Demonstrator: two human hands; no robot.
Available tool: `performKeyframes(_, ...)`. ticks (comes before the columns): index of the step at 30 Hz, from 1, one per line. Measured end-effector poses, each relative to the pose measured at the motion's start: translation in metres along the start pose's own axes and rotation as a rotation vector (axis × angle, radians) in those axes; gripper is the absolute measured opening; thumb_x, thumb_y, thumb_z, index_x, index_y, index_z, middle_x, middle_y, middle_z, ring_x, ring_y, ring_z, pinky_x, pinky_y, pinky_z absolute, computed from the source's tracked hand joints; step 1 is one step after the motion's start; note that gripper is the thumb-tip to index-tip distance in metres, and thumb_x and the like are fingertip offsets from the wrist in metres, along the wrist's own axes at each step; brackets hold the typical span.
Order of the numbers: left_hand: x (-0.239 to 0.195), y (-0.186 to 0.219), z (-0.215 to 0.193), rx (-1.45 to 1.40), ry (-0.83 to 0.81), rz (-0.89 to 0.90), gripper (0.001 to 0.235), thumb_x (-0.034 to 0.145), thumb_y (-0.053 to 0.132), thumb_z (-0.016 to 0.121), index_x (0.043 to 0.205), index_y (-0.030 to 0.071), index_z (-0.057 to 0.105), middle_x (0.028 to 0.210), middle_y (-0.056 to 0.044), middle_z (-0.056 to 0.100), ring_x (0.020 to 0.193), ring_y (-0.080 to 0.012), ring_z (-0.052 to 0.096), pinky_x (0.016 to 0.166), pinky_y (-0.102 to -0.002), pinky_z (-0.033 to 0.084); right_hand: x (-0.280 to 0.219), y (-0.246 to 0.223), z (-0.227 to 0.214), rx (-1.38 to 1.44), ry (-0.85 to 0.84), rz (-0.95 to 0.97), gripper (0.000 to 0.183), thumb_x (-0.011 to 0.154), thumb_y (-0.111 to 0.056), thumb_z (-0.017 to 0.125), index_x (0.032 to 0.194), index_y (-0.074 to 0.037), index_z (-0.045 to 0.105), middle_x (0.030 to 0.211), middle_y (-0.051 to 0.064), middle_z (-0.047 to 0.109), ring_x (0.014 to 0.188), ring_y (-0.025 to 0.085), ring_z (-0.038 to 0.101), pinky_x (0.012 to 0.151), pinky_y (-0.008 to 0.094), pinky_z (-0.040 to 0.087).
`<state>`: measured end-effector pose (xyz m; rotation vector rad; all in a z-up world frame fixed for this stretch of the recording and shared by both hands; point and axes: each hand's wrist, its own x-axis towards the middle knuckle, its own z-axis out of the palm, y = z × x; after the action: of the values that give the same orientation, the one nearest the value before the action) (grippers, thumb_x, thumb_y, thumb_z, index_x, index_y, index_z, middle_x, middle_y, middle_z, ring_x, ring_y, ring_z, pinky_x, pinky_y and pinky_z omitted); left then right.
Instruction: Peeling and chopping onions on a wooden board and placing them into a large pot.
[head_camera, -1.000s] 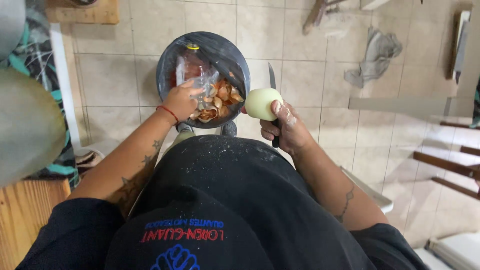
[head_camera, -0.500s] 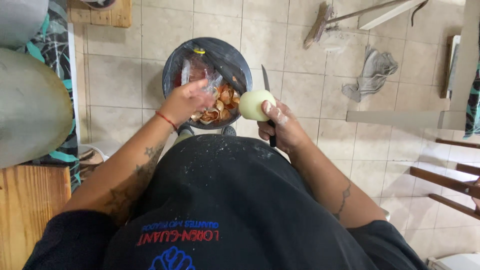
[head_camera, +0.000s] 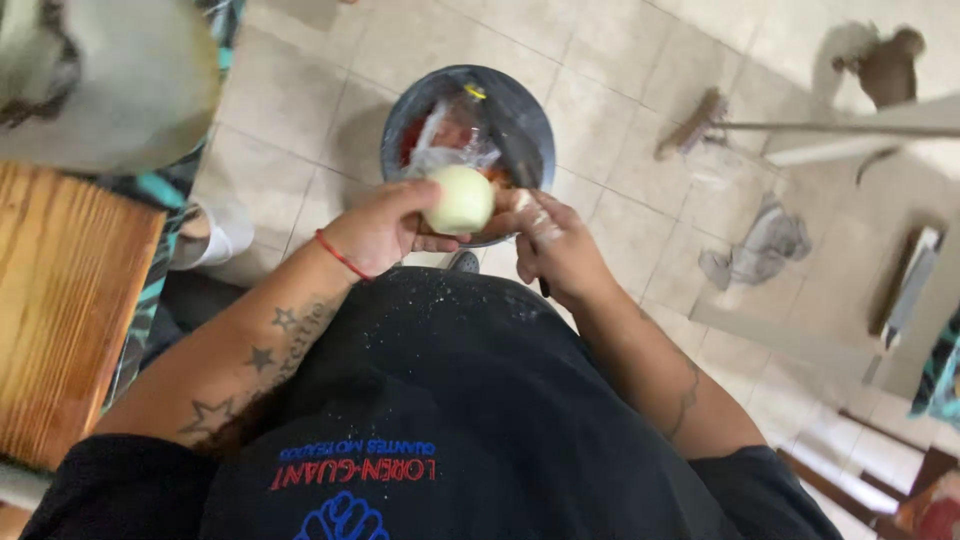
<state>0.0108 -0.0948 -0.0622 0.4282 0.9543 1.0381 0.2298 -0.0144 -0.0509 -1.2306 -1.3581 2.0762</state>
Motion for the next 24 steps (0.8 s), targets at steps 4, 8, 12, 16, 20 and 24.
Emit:
performKeyframes(4, -0.052, 0.002, -0.045, -0.245, 0.072, 0.105, 0.065, 0.087, 0.042, 0.059, 0.137, 0.002, 0.048, 0.122, -0.022, 0.062, 0.106, -0.0316, 0.066, 0.091, -0.043, 0.060, -0.001, -0.035, 0.031, 0.211, -0.042, 0.024, 0.032, 0.096, -0.016, 0.048, 0.120, 0.004, 0.058, 0.065, 0.016, 0.059, 0.032, 0.008, 0.033, 0.033, 0.021, 0.034)
performKeyframes(8, -0.112, -0.018, -0.090, -0.472, 0.246, 0.224, 0.048, 0.087, 0.037, 0.058, 0.126, 0.010, 0.062, 0.118, -0.013, 0.070, 0.101, -0.0283, 0.070, 0.090, -0.047, 0.058, 0.000, -0.037, 0.052, 0.195, -0.029, 0.055, 0.028, 0.092, -0.006, 0.048, 0.116, 0.001, 0.057, 0.089, 0.021, 0.072, 0.034, 0.004, 0.034, 0.035, 0.020, 0.035)
performKeyframes(12, -0.172, -0.048, -0.140, -0.448, 0.454, 0.346, 0.047, 0.082, 0.034, 0.064, 0.124, 0.012, 0.064, 0.117, -0.010, 0.071, 0.101, -0.0242, 0.070, 0.092, -0.042, 0.058, 0.012, -0.001, 0.062, -0.090, 0.024, -0.045, 0.031, 0.087, -0.003, 0.057, 0.118, 0.001, 0.056, 0.076, 0.011, 0.057, 0.036, 0.007, 0.037, 0.033, 0.023, 0.042)
performKeyframes(16, -0.239, -0.067, -0.199, 0.116, 0.931, 0.344, 0.072, 0.067, 0.028, 0.085, 0.130, 0.009, 0.056, 0.122, -0.013, 0.064, 0.109, -0.0274, 0.064, 0.094, -0.040, 0.053, -0.001, 0.002, 0.125, -0.858, 0.091, 0.023, 0.028, 0.084, -0.014, 0.071, 0.107, -0.002, 0.061, 0.086, 0.019, 0.064, 0.064, 0.030, 0.060, 0.057, 0.040, 0.047)
performKeyframes(20, -0.303, -0.106, -0.267, 0.911, 1.286, 0.473, 0.082, 0.055, 0.037, 0.094, 0.125, 0.010, 0.059, 0.117, -0.012, 0.053, 0.116, -0.0360, 0.055, 0.102, -0.044, 0.045, 0.046, 0.089, 0.158, -1.391, -0.171, 0.121, 0.030, 0.084, -0.034, 0.068, 0.101, -0.011, 0.060, 0.094, 0.015, 0.069, 0.094, 0.039, 0.068, 0.082, 0.054, 0.051)
performKeyframes(24, -0.326, -0.111, -0.313, 0.854, 1.419, 0.288, 0.093, 0.052, 0.044, 0.094, 0.132, 0.016, 0.055, 0.127, -0.009, 0.047, 0.114, -0.0391, 0.058, 0.100, -0.049, 0.049, 0.008, 0.054, 0.305, -1.566, -0.525, -0.107, 0.034, 0.092, -0.017, 0.052, 0.124, -0.012, 0.059, 0.112, 0.021, 0.069, 0.107, 0.043, 0.065, 0.093, 0.052, 0.052)
